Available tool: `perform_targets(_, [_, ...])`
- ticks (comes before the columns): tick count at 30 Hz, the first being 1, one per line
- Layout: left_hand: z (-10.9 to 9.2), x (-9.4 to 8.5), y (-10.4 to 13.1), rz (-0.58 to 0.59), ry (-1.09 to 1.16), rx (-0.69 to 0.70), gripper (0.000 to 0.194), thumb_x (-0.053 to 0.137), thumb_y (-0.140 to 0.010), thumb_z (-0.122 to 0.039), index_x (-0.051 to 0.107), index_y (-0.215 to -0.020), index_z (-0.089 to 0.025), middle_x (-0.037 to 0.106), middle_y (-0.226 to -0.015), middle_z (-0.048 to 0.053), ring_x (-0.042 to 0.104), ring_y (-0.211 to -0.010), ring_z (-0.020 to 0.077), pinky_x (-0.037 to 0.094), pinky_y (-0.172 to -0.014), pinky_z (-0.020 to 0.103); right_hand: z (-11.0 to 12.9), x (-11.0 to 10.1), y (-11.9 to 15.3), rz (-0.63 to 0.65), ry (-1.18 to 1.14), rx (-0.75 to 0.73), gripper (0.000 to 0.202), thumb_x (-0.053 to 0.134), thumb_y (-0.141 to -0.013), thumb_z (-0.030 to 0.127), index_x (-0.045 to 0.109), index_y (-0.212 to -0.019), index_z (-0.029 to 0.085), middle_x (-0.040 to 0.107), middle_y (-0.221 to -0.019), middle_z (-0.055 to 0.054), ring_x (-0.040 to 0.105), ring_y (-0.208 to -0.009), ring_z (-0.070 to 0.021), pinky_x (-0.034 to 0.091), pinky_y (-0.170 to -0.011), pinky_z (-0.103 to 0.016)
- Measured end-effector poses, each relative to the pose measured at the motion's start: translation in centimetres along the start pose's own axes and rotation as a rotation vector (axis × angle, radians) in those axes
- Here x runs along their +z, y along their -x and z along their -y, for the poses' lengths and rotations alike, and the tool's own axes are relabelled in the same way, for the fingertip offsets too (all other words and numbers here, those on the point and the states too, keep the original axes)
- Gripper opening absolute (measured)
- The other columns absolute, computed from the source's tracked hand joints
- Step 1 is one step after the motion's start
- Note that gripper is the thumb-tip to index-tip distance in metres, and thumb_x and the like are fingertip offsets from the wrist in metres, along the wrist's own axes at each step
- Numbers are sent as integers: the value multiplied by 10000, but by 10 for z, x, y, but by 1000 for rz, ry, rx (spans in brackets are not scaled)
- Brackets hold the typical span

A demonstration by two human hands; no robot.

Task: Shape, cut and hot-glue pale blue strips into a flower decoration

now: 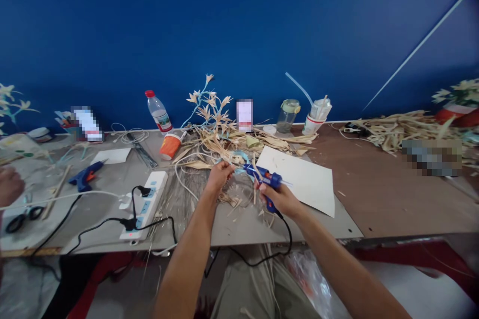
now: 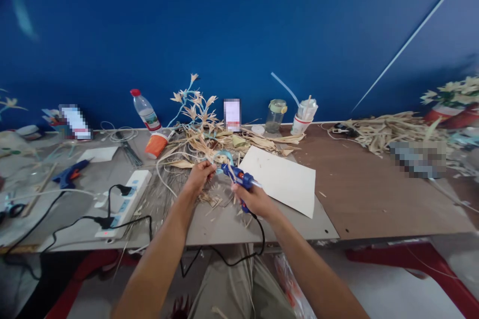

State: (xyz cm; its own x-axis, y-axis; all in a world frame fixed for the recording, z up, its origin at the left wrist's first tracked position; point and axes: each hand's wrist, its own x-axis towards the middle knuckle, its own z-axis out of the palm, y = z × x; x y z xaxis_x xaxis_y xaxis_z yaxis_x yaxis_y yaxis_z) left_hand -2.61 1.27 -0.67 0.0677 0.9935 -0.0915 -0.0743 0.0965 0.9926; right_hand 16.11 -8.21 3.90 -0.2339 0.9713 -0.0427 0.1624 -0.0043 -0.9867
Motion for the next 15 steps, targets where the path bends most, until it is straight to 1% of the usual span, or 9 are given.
perform_targets(2, [1,-1,0,1,-12,-2,225,656,-624,-319,494,-585,-168,477,-477,-43,387,-411,64,282,-441,213,-11,5,-4,11,29,45,429,498,-753,594,550,-767,168,476,-540,31,429,-479,-100,352,-467,-240])
perform_targets(5, [2,-2,-1,0,-19,10,235,659,-628,-328,492,-587,-168,464,-466,-49,387,-414,67,284,-448,217,-23,11,-10,-23,69,62,431,502,-748,601,526,-706,173,454,-536,38,405,-476,-91,333,-465,-237])
perform_targets(8, [3,-3,-2,10,-21,12,245,661,-627,-338,492,-585,-165,467,-460,-48,387,-417,68,275,-450,217,-28,12,-12,-30,106,72,441,490,-756,606,514,-683,172,438,-532,41,399,-484,-90,322,-472,-237])
perform_targets(15, [-1,-3,1,4,-19,-7,264,676,-615,-350,490,-594,-164,462,-460,-50,378,-417,65,266,-455,215,-34,10,-15,-64,154,63,433,491,-759,595,536,-701,168,458,-546,33,397,-502,-96,324,-485,-243])
